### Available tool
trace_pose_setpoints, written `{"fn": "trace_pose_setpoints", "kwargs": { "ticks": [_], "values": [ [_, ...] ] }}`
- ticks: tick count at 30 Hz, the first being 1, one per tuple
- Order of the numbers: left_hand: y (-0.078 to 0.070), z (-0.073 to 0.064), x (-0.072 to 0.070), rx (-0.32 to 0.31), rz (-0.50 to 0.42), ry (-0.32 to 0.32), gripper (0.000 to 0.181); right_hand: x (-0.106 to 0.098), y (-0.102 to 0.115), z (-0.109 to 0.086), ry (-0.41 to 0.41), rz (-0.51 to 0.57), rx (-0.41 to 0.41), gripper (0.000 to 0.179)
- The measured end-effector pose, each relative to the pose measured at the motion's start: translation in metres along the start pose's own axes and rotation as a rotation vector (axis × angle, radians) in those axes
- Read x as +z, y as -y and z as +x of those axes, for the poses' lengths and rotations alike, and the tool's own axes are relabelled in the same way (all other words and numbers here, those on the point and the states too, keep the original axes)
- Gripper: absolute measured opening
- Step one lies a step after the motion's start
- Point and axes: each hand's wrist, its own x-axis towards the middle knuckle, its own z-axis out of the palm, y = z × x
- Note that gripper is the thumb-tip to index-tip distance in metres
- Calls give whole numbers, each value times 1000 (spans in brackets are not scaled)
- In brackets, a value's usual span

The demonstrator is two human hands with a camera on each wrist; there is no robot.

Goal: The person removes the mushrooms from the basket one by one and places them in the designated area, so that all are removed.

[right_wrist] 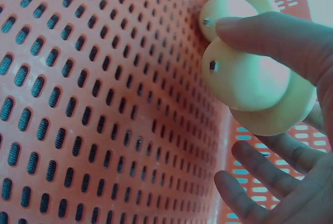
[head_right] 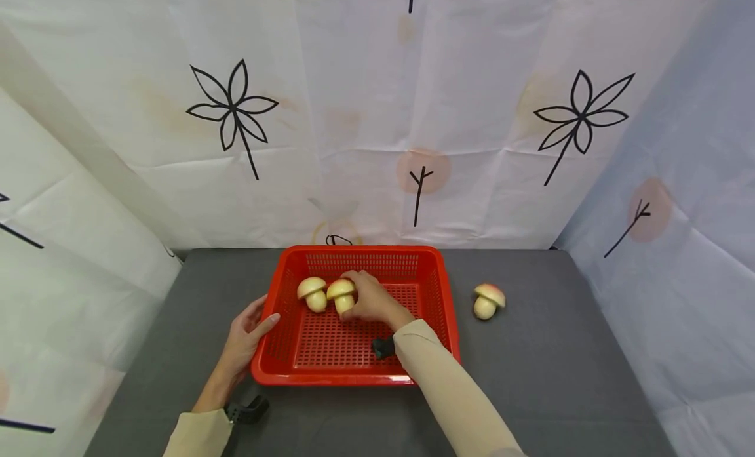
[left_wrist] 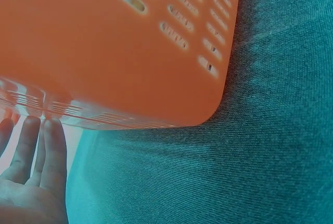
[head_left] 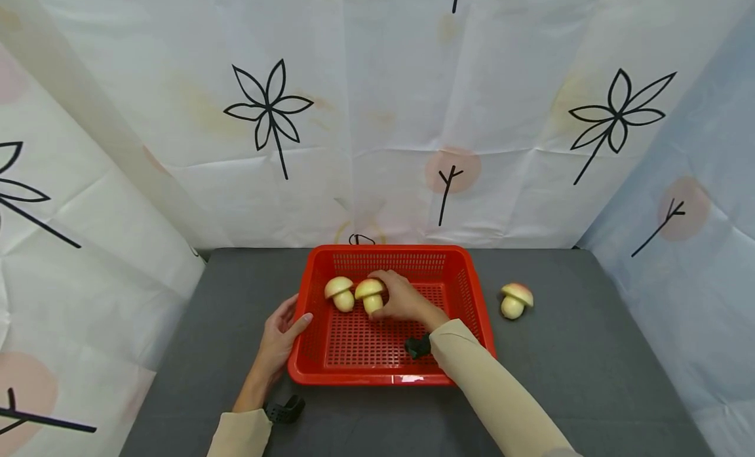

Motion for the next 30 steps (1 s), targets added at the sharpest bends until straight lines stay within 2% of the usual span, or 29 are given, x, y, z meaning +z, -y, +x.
{"fn": "trace_pose_setpoints", "kwargs": {
  "ticks": [13, 21, 30],
  "values": [
    [-1, -1, 1, 3, 5, 1, 59, -19, 6, -21, -148, 168, -12, 80],
    [-1, -2, 1, 10, 6, 14, 58, -30, 10, -34, -235, 258, -77, 85],
    [-1, -1, 1, 11, 14, 8, 58, -50, 21, -52, -306, 221, -172, 83]
  ]
}}
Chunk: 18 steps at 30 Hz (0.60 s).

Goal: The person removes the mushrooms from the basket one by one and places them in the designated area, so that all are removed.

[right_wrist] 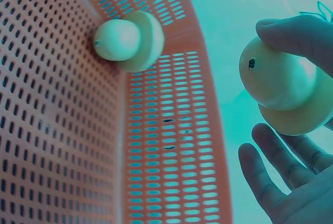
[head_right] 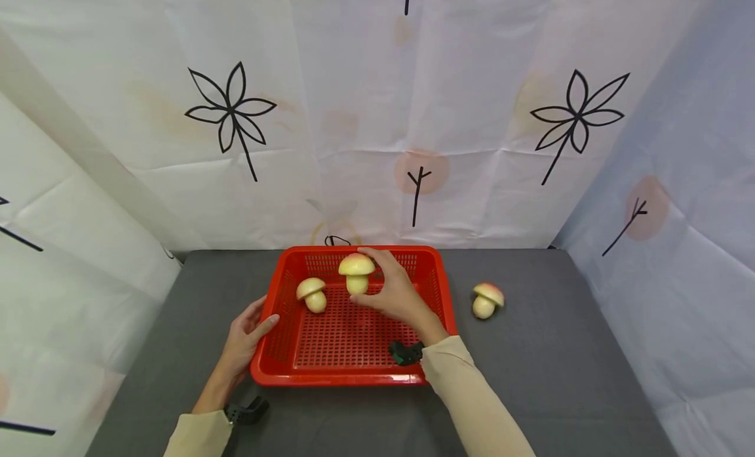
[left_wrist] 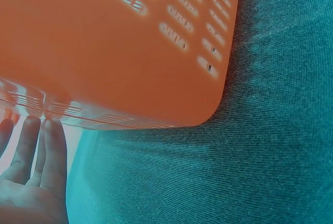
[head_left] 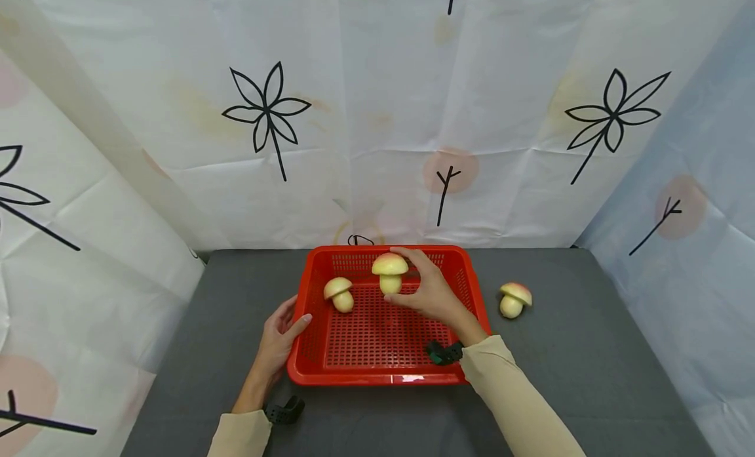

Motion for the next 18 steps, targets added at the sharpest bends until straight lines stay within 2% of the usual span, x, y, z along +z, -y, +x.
{"fn": "trace_pose_setpoints", "kwargs": {
  "ticks": [11, 18],
  "values": [
    [0, 1, -1, 10, 11, -6, 58, -31, 6, -16, -75, -59, -97, 83],
    [0, 1, -1, 16, -1, 3, 58, -52, 1, -30, -150, -119, -95, 86]
  ]
}}
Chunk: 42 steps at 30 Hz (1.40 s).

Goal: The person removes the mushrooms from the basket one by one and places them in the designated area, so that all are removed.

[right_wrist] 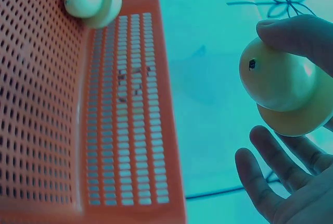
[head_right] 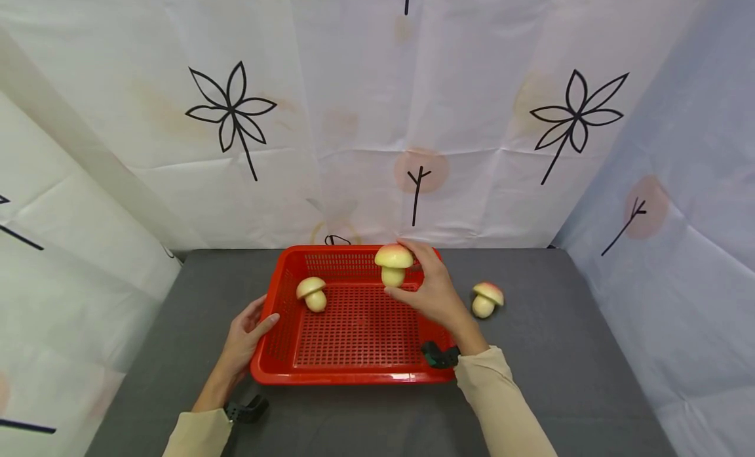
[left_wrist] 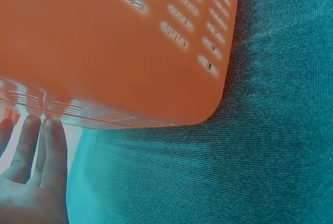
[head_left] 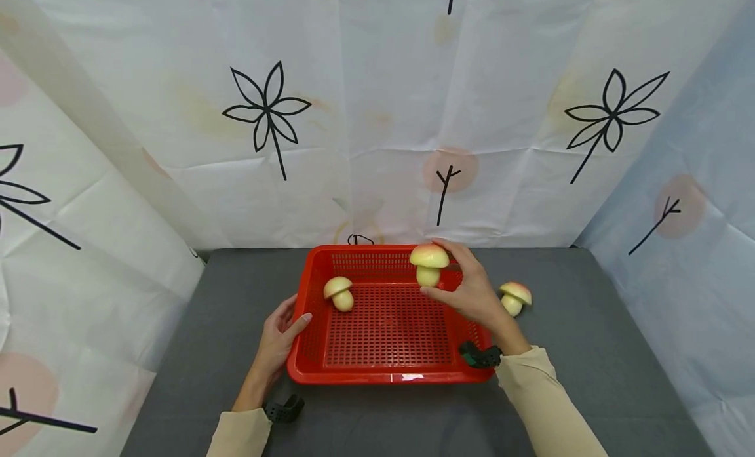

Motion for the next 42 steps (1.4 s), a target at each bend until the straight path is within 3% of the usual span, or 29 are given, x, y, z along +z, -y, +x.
{"fn": "trace_pose_setpoints", "kwargs": {
  "ticks": [9, 23, 42],
  "values": [
    [1, 0, 0, 6, 3, 8, 58, -30, -10, -18, -76, -1, 24, 86],
    [-1, 0, 1, -22, 4, -15, 59, -72, -40, -50, -163, -28, 139, 89],
    [-2, -1, 1, -9, -11, 5, 58, -118, -82, -92, -221, -202, 297, 85]
  ]
}}
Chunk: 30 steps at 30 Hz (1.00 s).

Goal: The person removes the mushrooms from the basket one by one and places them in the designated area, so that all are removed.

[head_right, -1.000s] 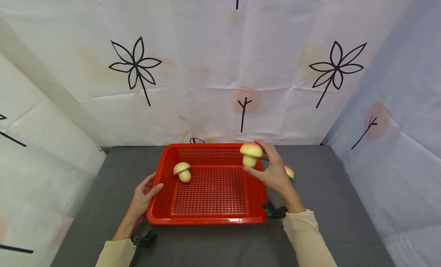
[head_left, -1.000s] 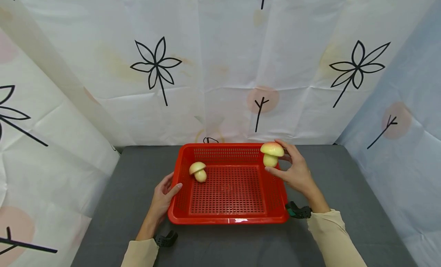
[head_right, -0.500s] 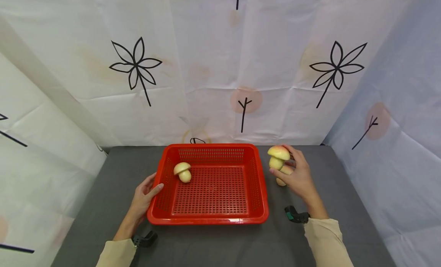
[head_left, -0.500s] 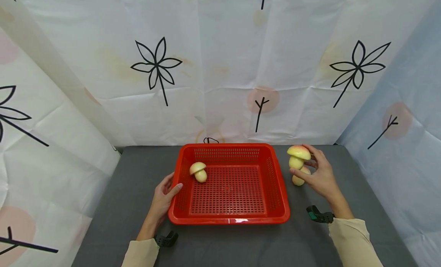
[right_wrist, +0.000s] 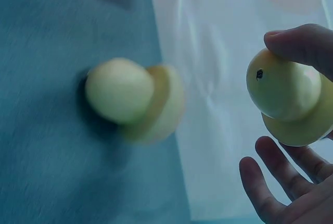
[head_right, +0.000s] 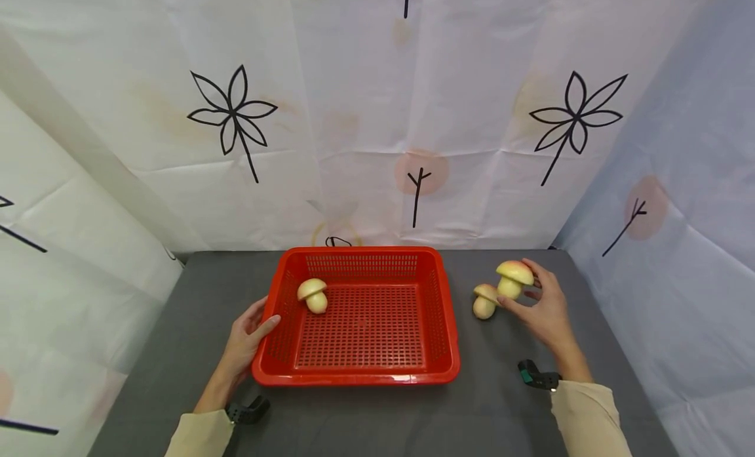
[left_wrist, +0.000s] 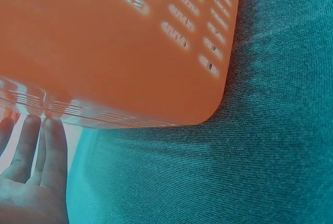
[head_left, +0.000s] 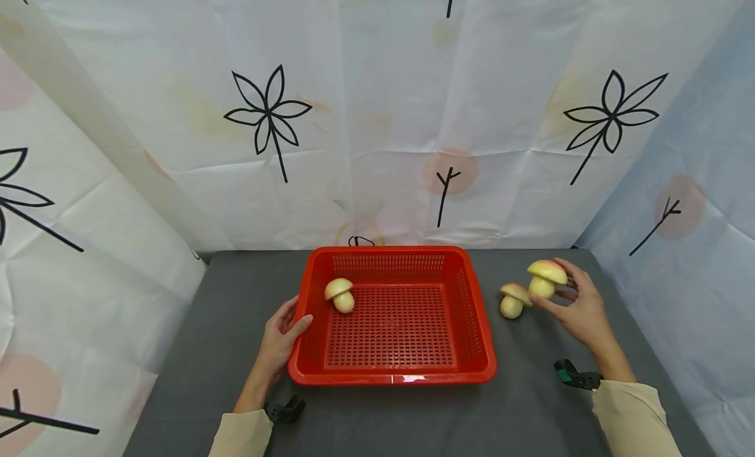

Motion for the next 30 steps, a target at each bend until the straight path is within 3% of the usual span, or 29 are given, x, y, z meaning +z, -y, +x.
{"fn": "trace_pose_setpoints", "kwargs": {
  "ticks": [19, 30],
  "values": [
    [3, 2, 0, -15, 15, -19, 59, 5, -70, -13, 147, -122, 255, 91],
    [3, 3, -1, -4, 15, -4, 59, 14, -82, -16, 143, -130, 284, 90]
  ]
}}
